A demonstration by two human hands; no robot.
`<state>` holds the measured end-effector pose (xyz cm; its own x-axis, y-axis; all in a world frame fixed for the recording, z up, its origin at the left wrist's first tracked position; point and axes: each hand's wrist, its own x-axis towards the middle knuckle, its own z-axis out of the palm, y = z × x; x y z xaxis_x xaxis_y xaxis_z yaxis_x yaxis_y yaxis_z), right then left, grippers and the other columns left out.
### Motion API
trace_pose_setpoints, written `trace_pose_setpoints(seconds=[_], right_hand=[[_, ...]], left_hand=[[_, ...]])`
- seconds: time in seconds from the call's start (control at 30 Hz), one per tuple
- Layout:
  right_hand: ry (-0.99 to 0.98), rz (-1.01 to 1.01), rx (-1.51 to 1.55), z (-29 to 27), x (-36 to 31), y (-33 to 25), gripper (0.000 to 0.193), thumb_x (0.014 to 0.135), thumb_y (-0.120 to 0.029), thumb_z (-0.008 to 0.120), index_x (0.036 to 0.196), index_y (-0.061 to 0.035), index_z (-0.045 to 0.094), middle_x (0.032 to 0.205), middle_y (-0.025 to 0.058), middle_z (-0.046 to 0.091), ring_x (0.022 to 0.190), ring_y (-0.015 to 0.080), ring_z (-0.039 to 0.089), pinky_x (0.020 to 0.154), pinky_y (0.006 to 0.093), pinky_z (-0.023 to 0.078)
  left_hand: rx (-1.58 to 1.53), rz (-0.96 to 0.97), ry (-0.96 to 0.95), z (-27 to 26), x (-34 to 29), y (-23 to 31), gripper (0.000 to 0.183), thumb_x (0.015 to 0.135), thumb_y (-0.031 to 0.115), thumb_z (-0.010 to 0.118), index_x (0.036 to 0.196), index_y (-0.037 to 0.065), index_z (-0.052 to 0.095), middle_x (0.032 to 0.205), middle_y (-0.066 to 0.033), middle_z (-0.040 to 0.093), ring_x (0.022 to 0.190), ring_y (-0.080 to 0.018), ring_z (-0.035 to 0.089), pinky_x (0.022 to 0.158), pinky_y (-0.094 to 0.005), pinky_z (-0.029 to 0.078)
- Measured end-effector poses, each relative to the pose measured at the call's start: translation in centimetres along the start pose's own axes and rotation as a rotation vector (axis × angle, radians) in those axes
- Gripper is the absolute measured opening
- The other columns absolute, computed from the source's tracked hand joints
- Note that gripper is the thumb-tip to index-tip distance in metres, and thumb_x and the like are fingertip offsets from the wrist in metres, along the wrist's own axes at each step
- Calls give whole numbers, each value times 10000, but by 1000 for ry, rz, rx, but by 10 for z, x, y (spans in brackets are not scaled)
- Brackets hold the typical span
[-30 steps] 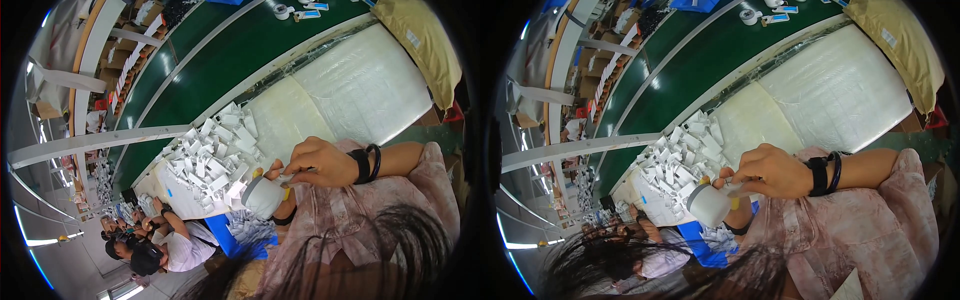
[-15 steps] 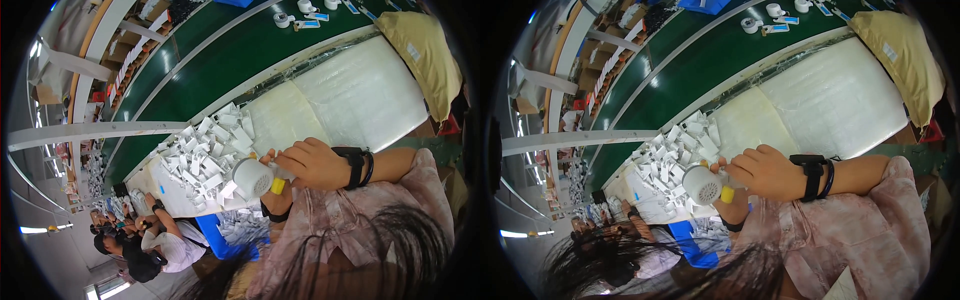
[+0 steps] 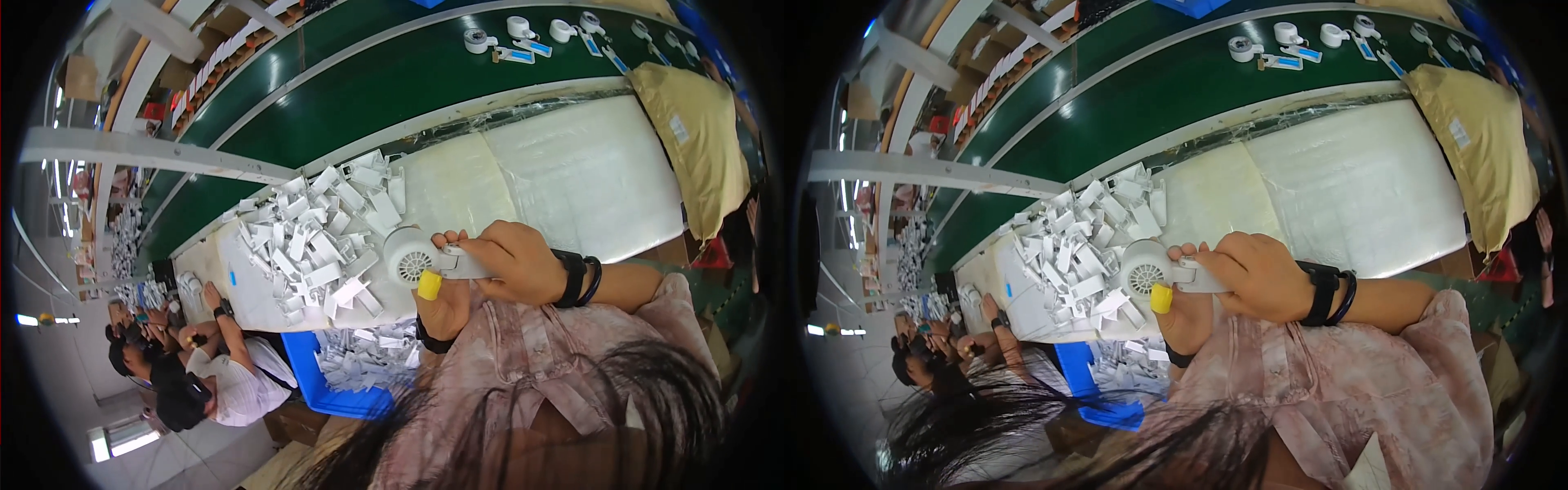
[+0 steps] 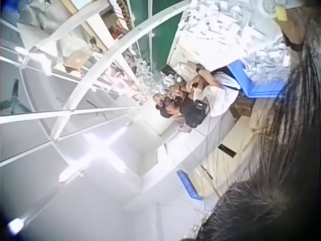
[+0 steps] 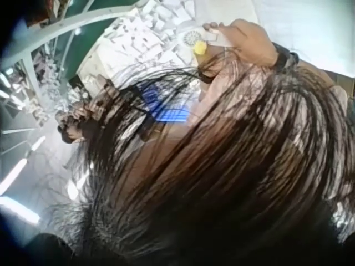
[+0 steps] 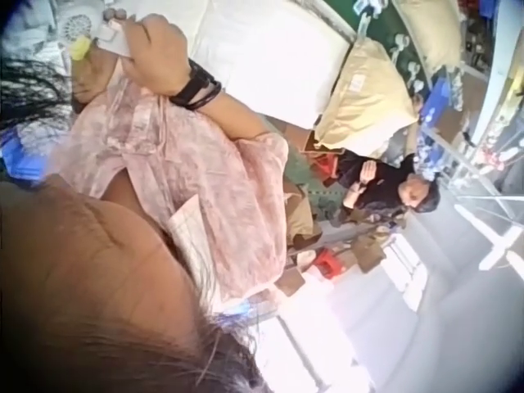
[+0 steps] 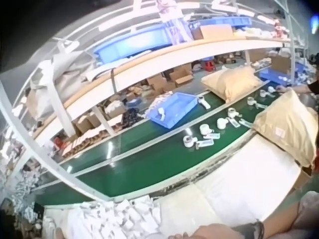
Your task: The person picks up a white plastic housing and a battery, inserts the battery into the housing, and then presses a circular fan component onto the assembly before placing it on a conveyor belt.
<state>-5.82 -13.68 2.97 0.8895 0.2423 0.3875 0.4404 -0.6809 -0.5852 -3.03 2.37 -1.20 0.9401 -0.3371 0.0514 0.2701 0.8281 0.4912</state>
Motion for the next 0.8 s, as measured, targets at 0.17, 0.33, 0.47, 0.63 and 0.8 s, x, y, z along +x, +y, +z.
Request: trace_pose_setpoints(seconds=[0.17, 0.33, 0.47, 0.63, 0.8], right_hand=[[23, -46, 5, 4, -2, 2, 614, 596, -113, 770, 1180, -48, 594, 913, 100, 557, 832, 299, 566, 733, 389, 463], [63, 147, 342, 15, -10, 6, 581, 666, -66, 765, 1212, -46, 566, 972, 112, 557, 900, 270, 558, 754, 365, 465], [74, 102, 304, 16, -11, 8, 579, 679, -54, 758, 1221, -42, 554, 995, 113, 554, 914, 255, 552, 768, 344, 463], [147, 51, 346, 10, -11, 6, 577, 665, -38, 750, 1210, -54, 562, 992, 113, 552, 887, 259, 544, 765, 344, 461], [45, 79, 424, -4, -3, 10, 561, 669, -47, 744, 1199, -57, 563, 1110, 131, 564, 1003, 291, 548, 856, 388, 456]], left_hand=[[0, 18, -14, -11, -4, -4, 435, 952, 265, 548, 1318, 48, 456, 1284, -75, 484, 1286, -242, 417, 1179, -440, 229], [-148, -31, 111, 0, -5, -1, 385, 899, 143, 626, 1256, 46, 519, 1186, -94, 575, 1197, -275, 503, 1106, -437, 345], [-115, -29, 160, 2, -3, -3, 316, 904, 140, 627, 1188, 25, 550, 1171, -107, 575, 1181, -278, 514, 1065, -425, 384], [-70, -30, 219, -5, -5, 2, 328, 902, 153, 634, 1193, 31, 543, 1163, -110, 580, 1153, -269, 527, 1030, -416, 405], [-86, -48, 264, -13, -6, 7, 336, 897, 181, 634, 1191, 45, 542, 1165, -95, 584, 1152, -256, 532, 1008, -424, 421]])
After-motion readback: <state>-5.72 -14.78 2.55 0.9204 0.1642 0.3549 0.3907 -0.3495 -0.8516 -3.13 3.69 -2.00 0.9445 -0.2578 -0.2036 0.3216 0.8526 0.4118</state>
